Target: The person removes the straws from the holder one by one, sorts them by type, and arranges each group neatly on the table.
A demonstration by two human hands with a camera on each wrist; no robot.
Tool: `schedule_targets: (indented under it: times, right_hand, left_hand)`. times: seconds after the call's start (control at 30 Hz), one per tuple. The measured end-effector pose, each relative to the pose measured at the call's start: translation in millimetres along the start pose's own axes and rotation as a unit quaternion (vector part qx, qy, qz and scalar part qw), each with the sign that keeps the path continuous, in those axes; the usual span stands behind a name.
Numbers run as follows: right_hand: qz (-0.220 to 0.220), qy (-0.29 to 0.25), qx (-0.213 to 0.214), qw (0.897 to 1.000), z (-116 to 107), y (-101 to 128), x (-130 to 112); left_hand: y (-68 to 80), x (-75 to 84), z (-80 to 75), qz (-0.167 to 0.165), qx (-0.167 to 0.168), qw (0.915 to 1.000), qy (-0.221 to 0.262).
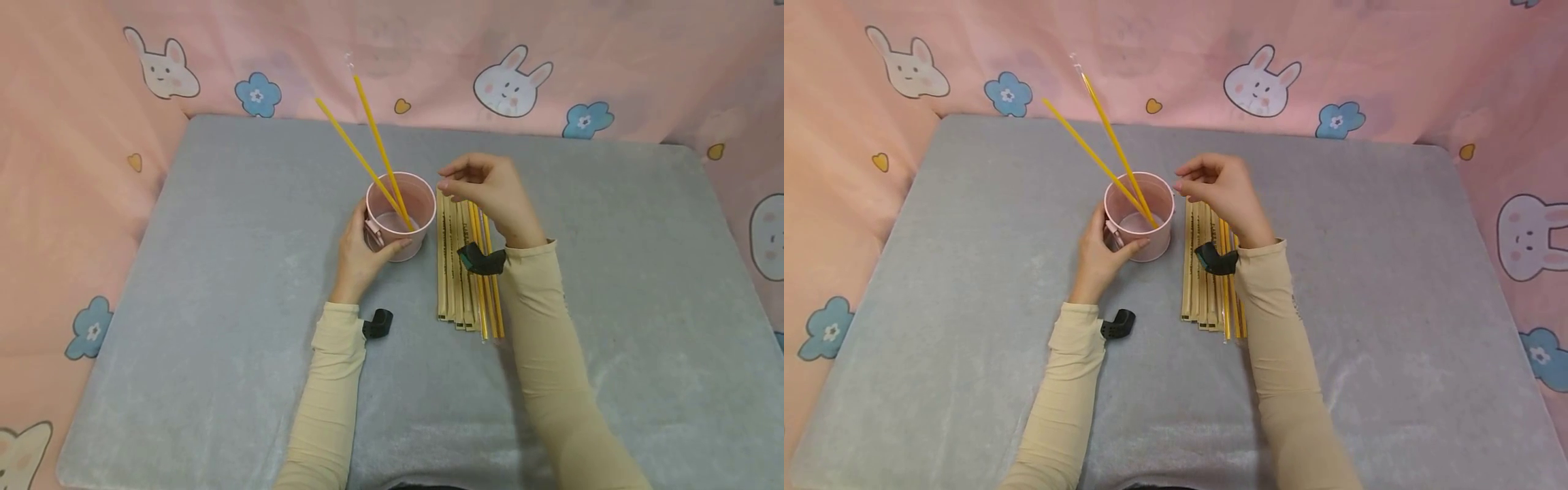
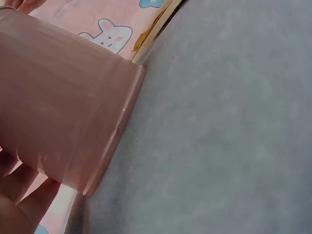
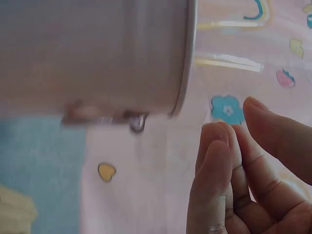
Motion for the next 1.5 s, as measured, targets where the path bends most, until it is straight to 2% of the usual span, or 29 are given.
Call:
schedule_targets:
  times: [0.17, 0.37, 0.57, 0.7, 0.83, 1.0, 1.2, 1.5]
  right_hand:
    - [-0.012, -0.022, -0.007, 1.000, 21.9, -14.0, -8.3]
    - [-0.021, -0.067, 0.005, 0.998, 41.2, -27.4, -13.0]
    - [-0.024, -0.067, 0.031, 0.997, 52.6, -34.7, -12.8]
    - [-0.027, -0.046, 0.048, 0.997, 56.0, -36.5, -10.1]
    - [-0.038, -0.001, 0.058, 0.998, 58.3, -37.7, -7.4]
    - [-0.046, 0.051, 0.057, 0.996, 62.3, -38.7, -7.3]
    - [-0.045, 0.081, 0.057, 0.994, 64.1, -38.5, -7.9]
    - [-0.079, 0.164, 0.072, 0.981, 67.0, -38.3, -12.3]
  left_hand:
    - [0.6, 0.1, 1.2, -0.006, -0.003, 1.0000, -0.006]
    - [0.3, 0.6, 0.8, 0.000, -0.002, 1.0000, 0.000]
    - [0.2, 0.1, 0.6, -0.002, -0.002, 1.0000, 0.000]
    - [0.1, -0.1, 1.6, -0.004, -0.004, 1.0000, -0.001]
    - [-0.3, 0.7, 1.5, -0.002, -0.003, 1.0000, 0.002]
    - [-0.4, 1.0, 0.5, -0.002, 0.001, 1.0000, 0.002]
    - [0.0, 1.0, -0.7, -0.001, 0.002, 1.0000, 0.002]
    - [0.2, 1.9, -0.3, 0.000, 0.003, 1.0000, 0.004]
Point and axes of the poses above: each hand's wrist, its own y-axis away from the middle knuckle, its own z-axis out of the palm, x = y × z, the point moved 6 cm from there along -y, towards the middle knuckle, and after that the axes turned 2 degrees about -x, right-handed, at the moved point
